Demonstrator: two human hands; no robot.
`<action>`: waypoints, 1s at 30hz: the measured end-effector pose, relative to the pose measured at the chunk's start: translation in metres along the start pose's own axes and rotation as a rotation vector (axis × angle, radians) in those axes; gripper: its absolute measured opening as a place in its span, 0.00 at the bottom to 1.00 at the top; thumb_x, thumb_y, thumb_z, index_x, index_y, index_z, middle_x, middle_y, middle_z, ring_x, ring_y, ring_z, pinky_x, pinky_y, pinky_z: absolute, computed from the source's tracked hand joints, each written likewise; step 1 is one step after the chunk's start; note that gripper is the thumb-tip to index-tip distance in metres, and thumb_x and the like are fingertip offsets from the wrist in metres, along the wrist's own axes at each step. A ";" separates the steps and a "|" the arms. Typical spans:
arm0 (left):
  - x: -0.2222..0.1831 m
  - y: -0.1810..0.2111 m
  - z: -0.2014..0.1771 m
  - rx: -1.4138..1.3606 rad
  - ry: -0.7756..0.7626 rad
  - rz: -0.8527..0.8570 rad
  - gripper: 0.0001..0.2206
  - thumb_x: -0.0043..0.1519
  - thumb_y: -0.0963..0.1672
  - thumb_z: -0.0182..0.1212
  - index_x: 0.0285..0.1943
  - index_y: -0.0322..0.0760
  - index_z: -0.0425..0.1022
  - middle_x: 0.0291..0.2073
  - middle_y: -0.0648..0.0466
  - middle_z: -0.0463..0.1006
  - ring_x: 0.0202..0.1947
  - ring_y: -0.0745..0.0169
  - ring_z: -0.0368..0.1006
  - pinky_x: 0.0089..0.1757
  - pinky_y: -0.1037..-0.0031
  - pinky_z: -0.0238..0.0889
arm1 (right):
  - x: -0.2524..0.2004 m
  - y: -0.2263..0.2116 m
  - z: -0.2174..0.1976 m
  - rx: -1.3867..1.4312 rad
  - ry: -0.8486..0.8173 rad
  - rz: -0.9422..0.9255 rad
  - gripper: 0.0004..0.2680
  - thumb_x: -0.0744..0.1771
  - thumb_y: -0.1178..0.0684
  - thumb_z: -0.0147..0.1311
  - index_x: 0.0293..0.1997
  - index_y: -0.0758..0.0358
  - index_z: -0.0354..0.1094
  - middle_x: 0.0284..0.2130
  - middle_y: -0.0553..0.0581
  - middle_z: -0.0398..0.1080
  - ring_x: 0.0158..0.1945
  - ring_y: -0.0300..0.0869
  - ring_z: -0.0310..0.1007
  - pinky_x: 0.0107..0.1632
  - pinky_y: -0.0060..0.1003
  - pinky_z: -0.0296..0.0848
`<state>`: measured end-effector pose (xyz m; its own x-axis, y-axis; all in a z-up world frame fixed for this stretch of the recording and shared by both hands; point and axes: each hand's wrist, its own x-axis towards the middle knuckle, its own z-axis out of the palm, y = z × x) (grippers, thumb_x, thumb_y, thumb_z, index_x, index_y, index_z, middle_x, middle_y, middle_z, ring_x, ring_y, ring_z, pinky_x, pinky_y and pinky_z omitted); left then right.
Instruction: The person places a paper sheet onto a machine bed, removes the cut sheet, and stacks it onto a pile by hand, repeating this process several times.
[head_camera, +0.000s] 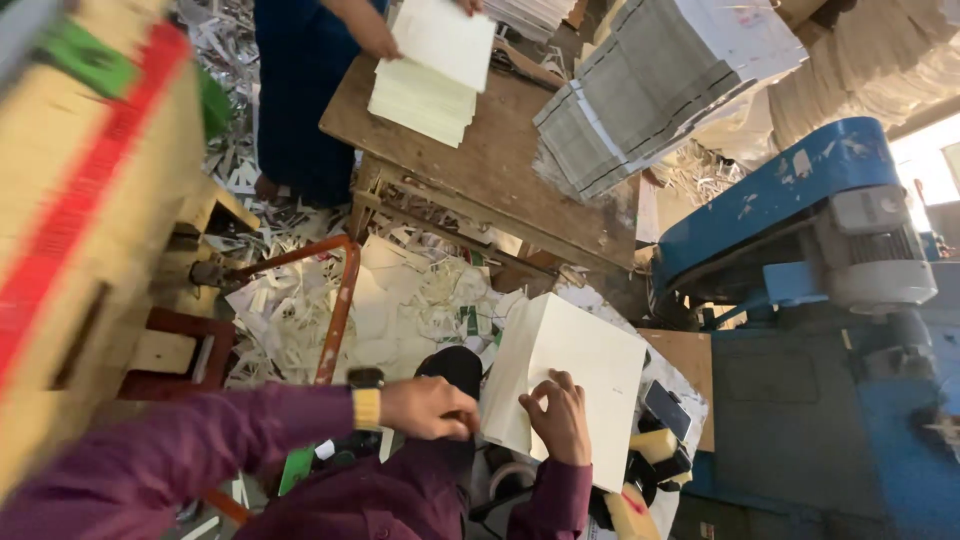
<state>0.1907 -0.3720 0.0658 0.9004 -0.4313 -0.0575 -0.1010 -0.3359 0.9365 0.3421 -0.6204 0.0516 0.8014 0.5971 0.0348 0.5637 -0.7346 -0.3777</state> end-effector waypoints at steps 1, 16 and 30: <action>0.013 -0.006 0.013 -0.174 -0.001 -0.056 0.13 0.63 0.45 0.60 0.54 0.35 0.78 0.43 0.50 0.85 0.42 0.58 0.81 0.42 0.67 0.74 | 0.002 0.004 -0.001 0.004 -0.020 -0.018 0.08 0.60 0.51 0.66 0.30 0.63 0.73 0.55 0.67 0.69 0.58 0.61 0.65 0.59 0.51 0.63; 0.078 -0.036 0.081 -0.772 0.264 -0.319 0.12 0.67 0.42 0.59 0.42 0.18 0.73 0.36 0.38 0.80 0.33 0.53 0.84 0.30 0.70 0.80 | -0.032 -0.055 -0.053 0.265 0.087 -0.002 0.08 0.64 0.53 0.61 0.43 0.63 0.74 0.47 0.59 0.77 0.50 0.51 0.78 0.50 0.42 0.74; -0.119 -0.032 -0.061 -0.494 0.819 -0.410 0.19 0.69 0.43 0.48 0.69 0.34 0.68 0.38 0.45 0.85 0.30 0.62 0.83 0.33 0.73 0.82 | -0.021 -0.108 0.039 0.777 0.227 0.047 0.10 0.67 0.57 0.56 0.52 0.67 0.67 0.62 0.61 0.60 0.67 0.51 0.62 0.63 0.45 0.70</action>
<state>0.1126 -0.2588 0.0638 0.8569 0.4012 -0.3237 0.2958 0.1316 0.9462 0.2569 -0.5415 0.0558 0.8888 0.4301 0.1582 0.2953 -0.2735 -0.9154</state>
